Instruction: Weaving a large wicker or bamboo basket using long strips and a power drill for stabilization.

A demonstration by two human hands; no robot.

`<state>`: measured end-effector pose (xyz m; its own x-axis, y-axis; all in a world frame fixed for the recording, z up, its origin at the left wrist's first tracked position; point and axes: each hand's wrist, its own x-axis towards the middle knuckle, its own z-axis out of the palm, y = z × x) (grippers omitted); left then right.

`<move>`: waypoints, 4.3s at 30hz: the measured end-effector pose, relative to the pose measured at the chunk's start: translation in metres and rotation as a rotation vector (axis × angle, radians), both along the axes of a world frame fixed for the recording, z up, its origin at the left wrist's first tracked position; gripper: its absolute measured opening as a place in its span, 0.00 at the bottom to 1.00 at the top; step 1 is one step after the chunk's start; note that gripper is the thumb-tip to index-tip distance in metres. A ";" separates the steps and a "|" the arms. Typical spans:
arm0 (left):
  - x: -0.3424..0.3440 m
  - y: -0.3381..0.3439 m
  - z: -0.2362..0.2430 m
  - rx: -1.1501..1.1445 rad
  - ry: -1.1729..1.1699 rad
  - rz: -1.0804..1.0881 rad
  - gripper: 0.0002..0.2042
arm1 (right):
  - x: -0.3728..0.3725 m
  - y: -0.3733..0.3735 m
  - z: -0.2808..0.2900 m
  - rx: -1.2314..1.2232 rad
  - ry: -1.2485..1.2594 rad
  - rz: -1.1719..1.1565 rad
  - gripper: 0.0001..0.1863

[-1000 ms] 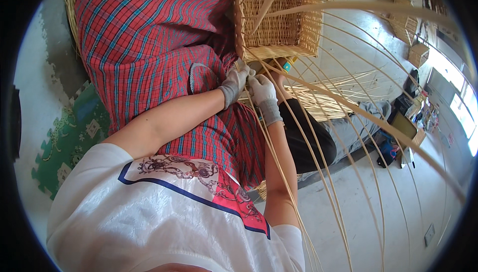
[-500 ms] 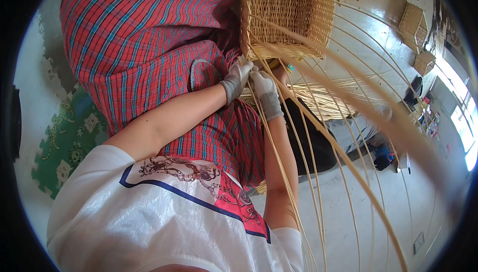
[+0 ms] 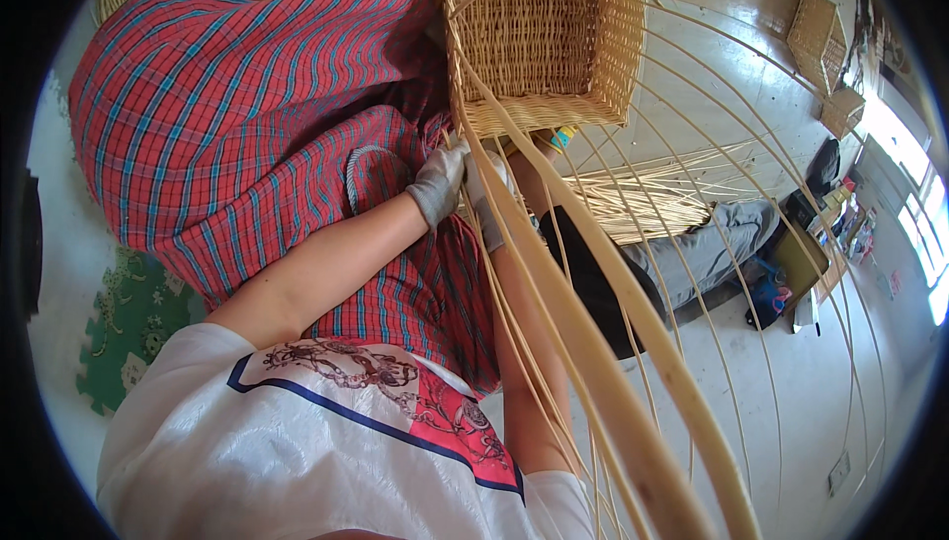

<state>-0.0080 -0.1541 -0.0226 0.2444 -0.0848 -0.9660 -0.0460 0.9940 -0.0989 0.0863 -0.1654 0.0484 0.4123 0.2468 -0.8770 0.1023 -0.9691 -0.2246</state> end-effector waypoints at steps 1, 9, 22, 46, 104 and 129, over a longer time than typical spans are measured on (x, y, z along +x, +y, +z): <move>0.003 0.000 0.002 0.078 0.074 -0.063 0.19 | 0.002 -0.004 -0.007 -0.005 0.012 -0.010 0.19; 0.012 0.057 0.031 0.082 0.009 0.027 0.18 | 0.022 0.041 0.009 0.114 0.406 -0.403 0.14; 0.017 0.091 0.092 0.412 0.080 0.016 0.28 | 0.193 0.115 0.056 0.825 -0.664 -0.428 0.25; 0.004 0.067 0.091 0.534 -0.382 -0.419 0.31 | 0.016 0.016 0.125 0.081 0.034 0.070 0.19; 0.038 0.047 0.065 0.121 -0.003 0.187 0.18 | 0.051 0.007 0.007 0.252 -0.033 0.184 0.16; 0.028 0.153 0.113 0.512 -0.275 0.582 0.12 | 0.133 0.074 0.084 0.445 -0.442 -0.615 0.20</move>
<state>0.0197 -0.0009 0.0906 0.3465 0.5632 -0.7502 -0.6083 0.7437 0.2774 0.2191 -0.0915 0.1329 0.8638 0.1502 -0.4809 -0.2421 -0.7133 -0.6577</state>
